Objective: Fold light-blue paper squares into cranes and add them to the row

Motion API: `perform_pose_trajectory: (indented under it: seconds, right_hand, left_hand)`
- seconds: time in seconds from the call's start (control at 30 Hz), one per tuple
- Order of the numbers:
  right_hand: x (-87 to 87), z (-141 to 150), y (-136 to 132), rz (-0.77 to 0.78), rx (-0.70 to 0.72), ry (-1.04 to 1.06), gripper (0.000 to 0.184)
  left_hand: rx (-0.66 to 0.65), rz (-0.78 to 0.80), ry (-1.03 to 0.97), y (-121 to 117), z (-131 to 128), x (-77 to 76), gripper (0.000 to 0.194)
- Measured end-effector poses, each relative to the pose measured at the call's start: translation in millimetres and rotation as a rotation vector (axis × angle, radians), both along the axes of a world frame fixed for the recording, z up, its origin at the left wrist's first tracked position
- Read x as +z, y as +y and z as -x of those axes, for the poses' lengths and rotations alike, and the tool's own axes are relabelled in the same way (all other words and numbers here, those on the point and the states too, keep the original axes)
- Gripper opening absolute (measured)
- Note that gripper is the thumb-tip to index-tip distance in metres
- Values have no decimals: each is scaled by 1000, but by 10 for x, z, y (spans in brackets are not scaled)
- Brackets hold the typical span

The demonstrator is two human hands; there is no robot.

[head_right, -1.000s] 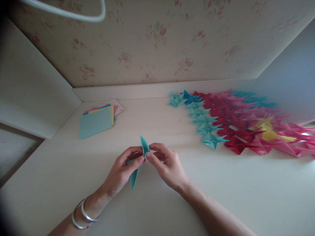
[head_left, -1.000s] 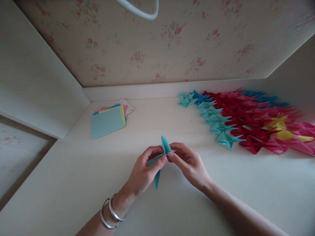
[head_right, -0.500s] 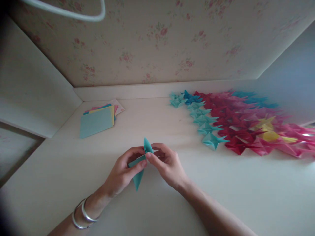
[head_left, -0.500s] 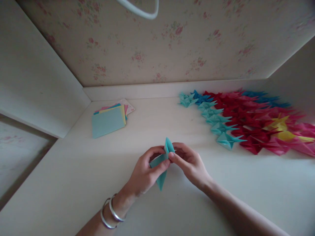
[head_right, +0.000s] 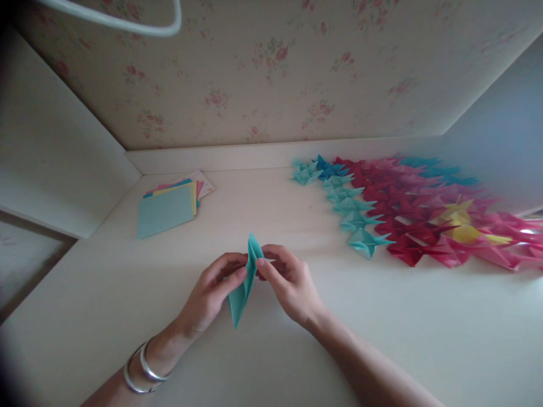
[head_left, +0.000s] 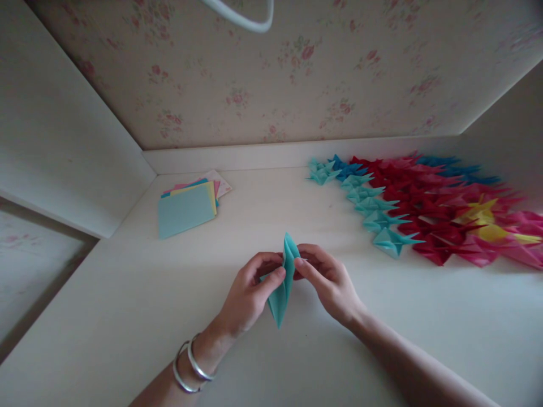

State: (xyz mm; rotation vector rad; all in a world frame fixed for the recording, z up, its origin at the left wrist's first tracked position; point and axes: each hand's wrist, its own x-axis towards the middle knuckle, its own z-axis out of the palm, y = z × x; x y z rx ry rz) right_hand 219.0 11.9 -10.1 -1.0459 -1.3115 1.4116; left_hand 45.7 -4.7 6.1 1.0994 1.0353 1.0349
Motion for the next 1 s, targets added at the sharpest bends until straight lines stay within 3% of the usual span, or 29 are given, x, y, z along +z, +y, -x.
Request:
perform_pose_trajectory:
  seconds: [0.2,0.4,0.5,0.67,0.8,0.93,1.0]
  right_hand:
    - [-51,-40,-44,-200,-111,-267,23]
    - [-58,24,-101,-303,-186,-612,41]
    - [-74,60,-95,-286,-182,-614,35]
    - [-124,66,-79,-361,-221,-620,4]
    - [-139,61,-96,-447,-241,-662,9]
    - [-113,36,-105,-627,-146,-679,32]
    - [-100,15,-101,-730,-102,-702,36]
  left_hand:
    - [40,-4,79,-18,-8,-39,20]
    - [39,-43,97,-53,-39,-75,24]
    - [30,-32,58,-48,-56,-83,27]
    - [88,80,-33,-26,-71,-75,32]
    - [142,176,-161,-46,-123,-72,40]
    - [217,342,-301,-44,-176,-90,34]
    - [206,406,-337,-26,-173,-99,34]
